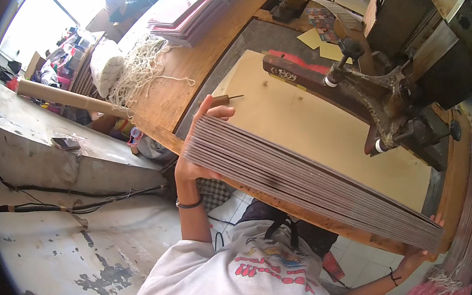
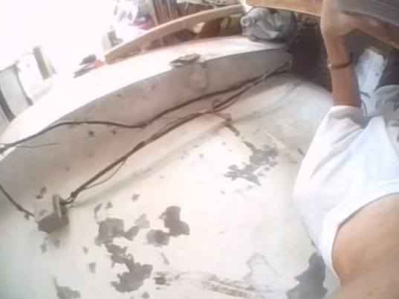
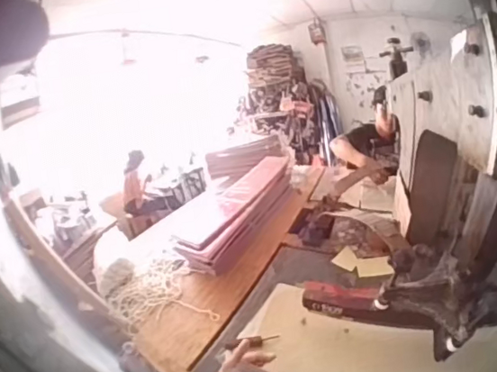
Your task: The person stacks and aligns sheets of printed cardboard packaging on a wooden work table, then lifts and organizes the entire bundle by hand.
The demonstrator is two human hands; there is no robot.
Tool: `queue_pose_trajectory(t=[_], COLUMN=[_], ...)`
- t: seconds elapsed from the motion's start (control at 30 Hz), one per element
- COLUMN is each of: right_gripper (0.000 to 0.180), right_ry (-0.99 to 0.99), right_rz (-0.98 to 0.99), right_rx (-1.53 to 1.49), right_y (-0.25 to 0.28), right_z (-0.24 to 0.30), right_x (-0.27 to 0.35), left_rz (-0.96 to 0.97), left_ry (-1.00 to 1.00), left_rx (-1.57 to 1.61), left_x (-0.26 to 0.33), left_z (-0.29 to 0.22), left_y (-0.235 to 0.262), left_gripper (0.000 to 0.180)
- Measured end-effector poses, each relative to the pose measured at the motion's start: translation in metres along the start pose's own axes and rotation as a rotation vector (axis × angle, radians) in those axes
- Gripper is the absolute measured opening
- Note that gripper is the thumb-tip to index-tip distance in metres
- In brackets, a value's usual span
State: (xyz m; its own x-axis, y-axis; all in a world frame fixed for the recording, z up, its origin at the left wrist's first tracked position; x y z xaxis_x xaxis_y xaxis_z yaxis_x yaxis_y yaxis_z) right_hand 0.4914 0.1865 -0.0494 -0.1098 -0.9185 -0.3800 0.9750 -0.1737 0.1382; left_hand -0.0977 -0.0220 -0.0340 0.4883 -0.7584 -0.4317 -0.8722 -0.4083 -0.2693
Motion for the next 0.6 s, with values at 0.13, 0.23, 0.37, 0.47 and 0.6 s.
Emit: queue_pose_trajectory(t=[0.13,0.23,0.37,0.47,0.6], right_gripper=[0.125,0.125,0.123,0.123,0.124], right_ry=[0.006,0.049,0.050,0.059,0.084], right_rz=[-0.012,-0.020,-0.036,-0.026,-0.034], right_rx=[0.025,0.022,-0.042,-0.070,-0.068], right_y=[-0.003,-0.001,0.002,0.006,0.010], right_z=[0.005,0.000,-0.007,-0.014,-0.018], right_x=[0.000,0.000,0.003,0.001,0.000], left_rz=[-0.088,-0.045,0.035,0.014,0.003], left_ry=[0.017,0.006,-0.048,-0.061,-0.020], left_rx=[-0.078,-0.091,-0.120,-0.153,-0.165], left_x=[-0.003,-0.002,-0.001,0.000,0.000], left_z=[0.000,0.000,-0.004,-0.001,0.002], left_y=[-0.002,0.000,0.002,0.005,0.006], left_gripper=[0.146,0.144,0.140,0.142,0.144])
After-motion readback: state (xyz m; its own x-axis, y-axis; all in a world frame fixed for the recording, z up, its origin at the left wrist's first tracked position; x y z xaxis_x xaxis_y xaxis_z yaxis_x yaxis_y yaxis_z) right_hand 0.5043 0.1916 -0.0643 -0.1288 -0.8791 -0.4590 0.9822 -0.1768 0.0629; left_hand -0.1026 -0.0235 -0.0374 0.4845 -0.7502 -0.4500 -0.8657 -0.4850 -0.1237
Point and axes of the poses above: each hand's wrist, its own x-axis away from the middle knuckle, its own y-axis out of the back of the hand, z = x × y, the point moved 7 cm from there along -x, towards the middle knuckle, and after that the axes turned 9 degrees about -z, right-handed, at the moved point
